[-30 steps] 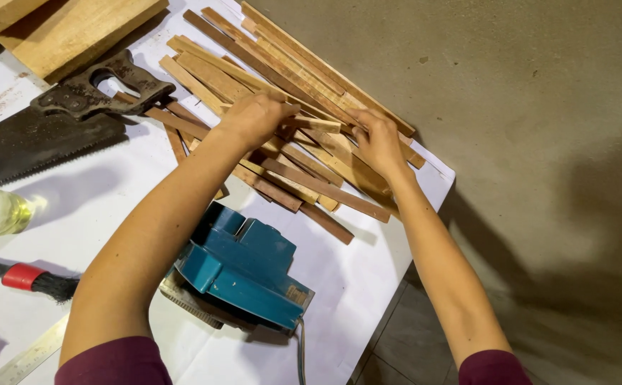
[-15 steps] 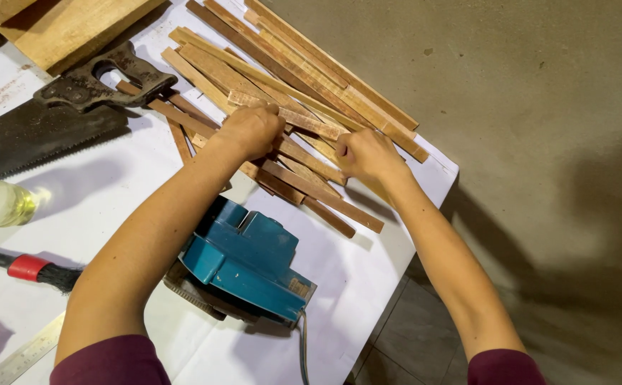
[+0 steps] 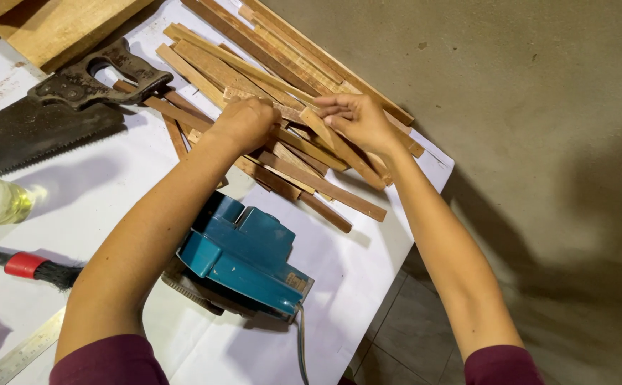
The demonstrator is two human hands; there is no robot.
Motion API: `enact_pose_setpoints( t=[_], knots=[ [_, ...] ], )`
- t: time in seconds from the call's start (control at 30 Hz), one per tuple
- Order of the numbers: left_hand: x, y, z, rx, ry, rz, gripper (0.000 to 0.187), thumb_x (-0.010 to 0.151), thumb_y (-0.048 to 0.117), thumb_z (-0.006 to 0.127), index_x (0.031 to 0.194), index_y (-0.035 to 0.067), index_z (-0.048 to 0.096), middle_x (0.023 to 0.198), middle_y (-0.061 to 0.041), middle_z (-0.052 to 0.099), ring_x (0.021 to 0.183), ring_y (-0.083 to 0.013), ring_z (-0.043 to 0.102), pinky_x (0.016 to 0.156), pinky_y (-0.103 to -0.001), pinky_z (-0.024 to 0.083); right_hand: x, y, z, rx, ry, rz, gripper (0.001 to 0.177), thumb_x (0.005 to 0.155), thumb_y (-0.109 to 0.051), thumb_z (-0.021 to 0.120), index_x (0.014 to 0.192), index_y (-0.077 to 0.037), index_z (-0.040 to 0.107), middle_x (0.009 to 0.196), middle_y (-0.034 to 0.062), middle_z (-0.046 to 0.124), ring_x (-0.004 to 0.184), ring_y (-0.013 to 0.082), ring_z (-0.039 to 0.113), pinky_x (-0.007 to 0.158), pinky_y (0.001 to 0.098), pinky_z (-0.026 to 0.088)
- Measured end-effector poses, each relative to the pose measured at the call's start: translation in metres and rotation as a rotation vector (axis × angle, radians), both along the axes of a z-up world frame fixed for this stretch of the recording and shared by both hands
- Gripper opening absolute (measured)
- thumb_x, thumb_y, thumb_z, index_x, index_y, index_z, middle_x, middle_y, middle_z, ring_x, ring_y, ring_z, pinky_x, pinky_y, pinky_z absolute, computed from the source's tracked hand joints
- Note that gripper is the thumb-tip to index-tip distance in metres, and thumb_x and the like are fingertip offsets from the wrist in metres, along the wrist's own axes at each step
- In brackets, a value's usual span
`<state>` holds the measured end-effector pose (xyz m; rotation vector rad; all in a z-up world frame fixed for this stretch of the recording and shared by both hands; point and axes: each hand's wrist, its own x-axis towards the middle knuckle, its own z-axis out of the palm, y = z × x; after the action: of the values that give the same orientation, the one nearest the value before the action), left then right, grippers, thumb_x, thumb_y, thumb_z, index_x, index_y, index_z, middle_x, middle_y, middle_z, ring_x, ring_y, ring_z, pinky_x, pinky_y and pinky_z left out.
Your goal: Sanding a small wooden strip using a piece of sandpaper on a workshop table.
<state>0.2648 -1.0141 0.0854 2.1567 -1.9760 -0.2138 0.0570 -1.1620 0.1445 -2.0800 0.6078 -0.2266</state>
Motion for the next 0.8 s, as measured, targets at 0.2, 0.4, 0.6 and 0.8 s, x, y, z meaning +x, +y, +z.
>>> enact_pose_setpoints(
  t=[0.2,0.4,0.6,0.8],
  knots=[
    [-0.004,0.005,0.018,-0.135,0.076,0.086,0.035,0.082,0.01,0.076,0.115,0.003,0.067,0.12,-0.016,0.063,0.109,-0.0347,0.065,0.092,-0.047,0.055,0.0,0.009,0.014,-0.044,0.028,-0.09,0.04,0.092,-0.009,0.067,0.131,-0.016,0.069,0.116,0.0027,0.076,0.104,0.0112,0.073,0.089,0.0273,0.061],
    [-0.033,-0.007,0.014,-0.079,0.016,-0.145,0.03,0.088,0.012,0.068,0.118,0.018,0.073,0.129,-0.006,0.063,0.118,-0.0255,0.056,0.098,-0.046,0.05,-0.016,0.045,0.021,-0.486,0.593,-0.042,0.025,0.085,-0.026,0.083,0.103,-0.009,0.079,0.097,0.0103,0.077,0.086,0.0222,0.073,0.079,0.0369,0.058],
    [-0.041,-0.005,0.015,0.109,-0.076,-0.162,0.022,0.088,0.02,0.073,0.109,0.014,0.075,0.132,-0.006,0.062,0.125,-0.0242,0.054,0.104,-0.042,0.049,-0.026,0.03,-0.015,-0.463,0.481,0.015,0.031,0.072,-0.016,0.083,0.102,-0.01,0.078,0.095,0.0082,0.078,0.086,0.0223,0.074,0.08,0.0377,0.059],
    [-0.029,0.01,0.035,0.126,0.057,-0.053,0.021,0.085,0.02,0.077,0.103,0.009,0.072,0.115,-0.012,0.067,0.113,-0.0302,0.062,0.098,-0.042,0.052,-0.026,0.028,-0.019,-0.47,0.226,0.123,0.024,0.088,-0.012,0.07,0.11,-0.005,0.076,0.103,0.0141,0.076,0.095,0.0258,0.074,0.086,0.0395,0.058]
  ],
)
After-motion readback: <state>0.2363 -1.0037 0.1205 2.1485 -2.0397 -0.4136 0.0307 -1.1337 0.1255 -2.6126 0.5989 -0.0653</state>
